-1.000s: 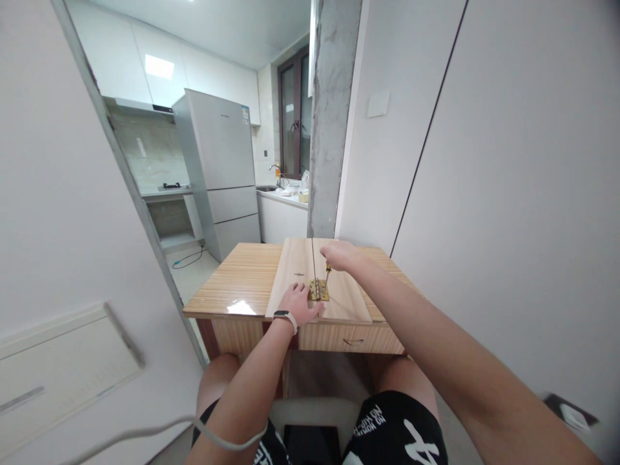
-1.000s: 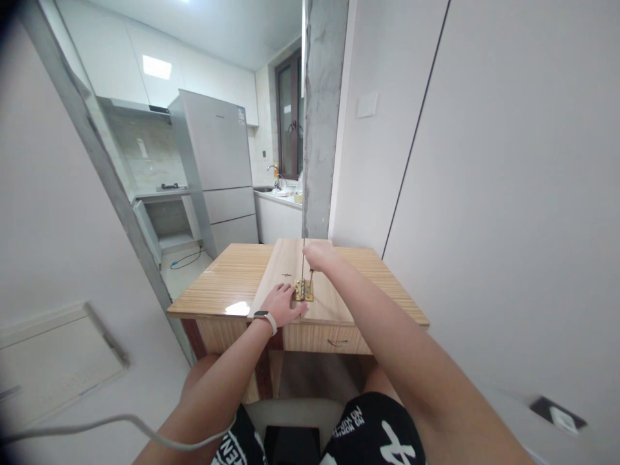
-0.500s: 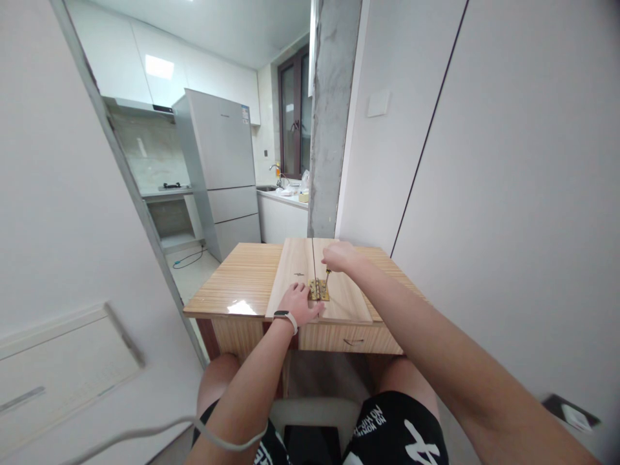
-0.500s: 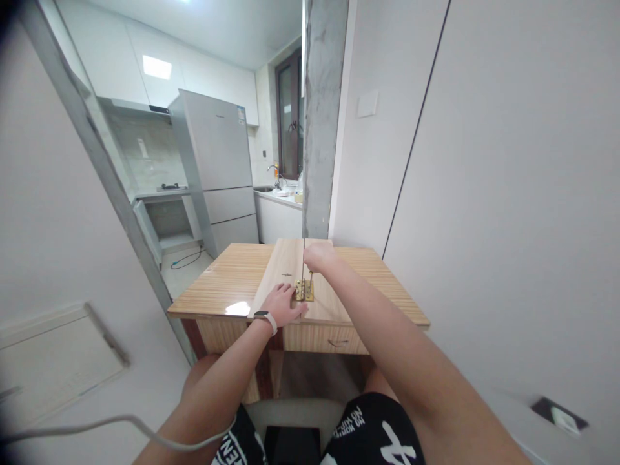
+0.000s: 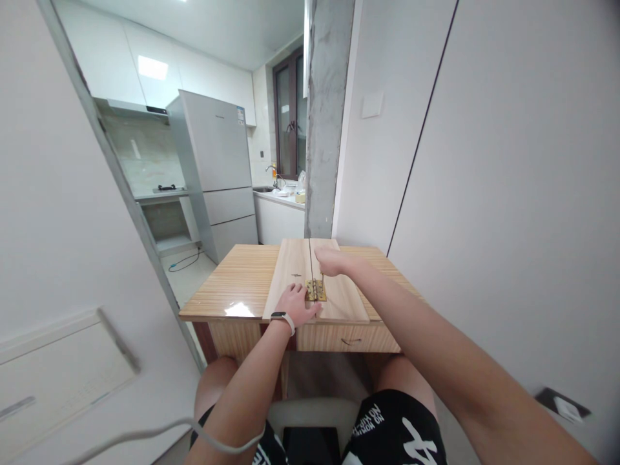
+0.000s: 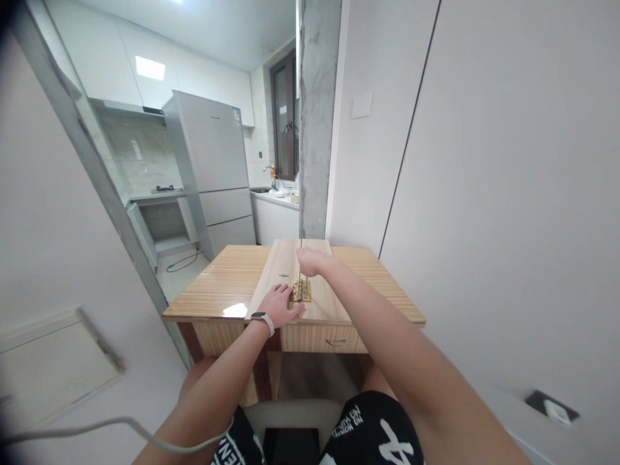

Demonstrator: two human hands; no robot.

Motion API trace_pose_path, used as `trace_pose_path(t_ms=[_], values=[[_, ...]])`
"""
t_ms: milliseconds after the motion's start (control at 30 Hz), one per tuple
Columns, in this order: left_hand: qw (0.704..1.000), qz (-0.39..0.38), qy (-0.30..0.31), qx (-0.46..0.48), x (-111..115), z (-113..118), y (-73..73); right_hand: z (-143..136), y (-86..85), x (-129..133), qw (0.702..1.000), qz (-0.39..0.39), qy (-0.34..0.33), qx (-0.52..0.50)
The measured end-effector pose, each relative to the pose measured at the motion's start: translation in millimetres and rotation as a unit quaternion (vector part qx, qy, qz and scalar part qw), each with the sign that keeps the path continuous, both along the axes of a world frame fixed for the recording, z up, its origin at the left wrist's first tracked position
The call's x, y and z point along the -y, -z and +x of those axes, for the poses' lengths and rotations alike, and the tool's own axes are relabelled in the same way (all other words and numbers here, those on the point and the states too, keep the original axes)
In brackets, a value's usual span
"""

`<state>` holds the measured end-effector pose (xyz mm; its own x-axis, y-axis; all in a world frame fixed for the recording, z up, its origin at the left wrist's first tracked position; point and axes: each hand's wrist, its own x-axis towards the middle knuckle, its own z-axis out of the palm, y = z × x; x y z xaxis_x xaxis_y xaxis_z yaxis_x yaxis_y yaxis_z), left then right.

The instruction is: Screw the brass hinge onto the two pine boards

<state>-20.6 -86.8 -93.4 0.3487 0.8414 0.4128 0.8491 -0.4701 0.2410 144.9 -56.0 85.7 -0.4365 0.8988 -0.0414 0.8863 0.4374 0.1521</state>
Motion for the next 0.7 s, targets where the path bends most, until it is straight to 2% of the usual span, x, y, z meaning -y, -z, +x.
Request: trace_pose_path(t_ms=[367, 533, 700], values=[[1.0, 0.0, 0.003, 0.001, 0, 1, 0.3, 0, -12.0, 9, 0.998, 0.046, -0.034, 0.039], [1.0, 0.0, 0.004, 0.002, -1, 1, 0.2, 1, -7.2, 3, 0.997, 0.054, -0.038, 0.049], [1.0, -0.005, 0.004, 0.007, -1, 1, 0.4, 1, -0.4, -1, 0.996, 0.071, -0.015, 0.049]])
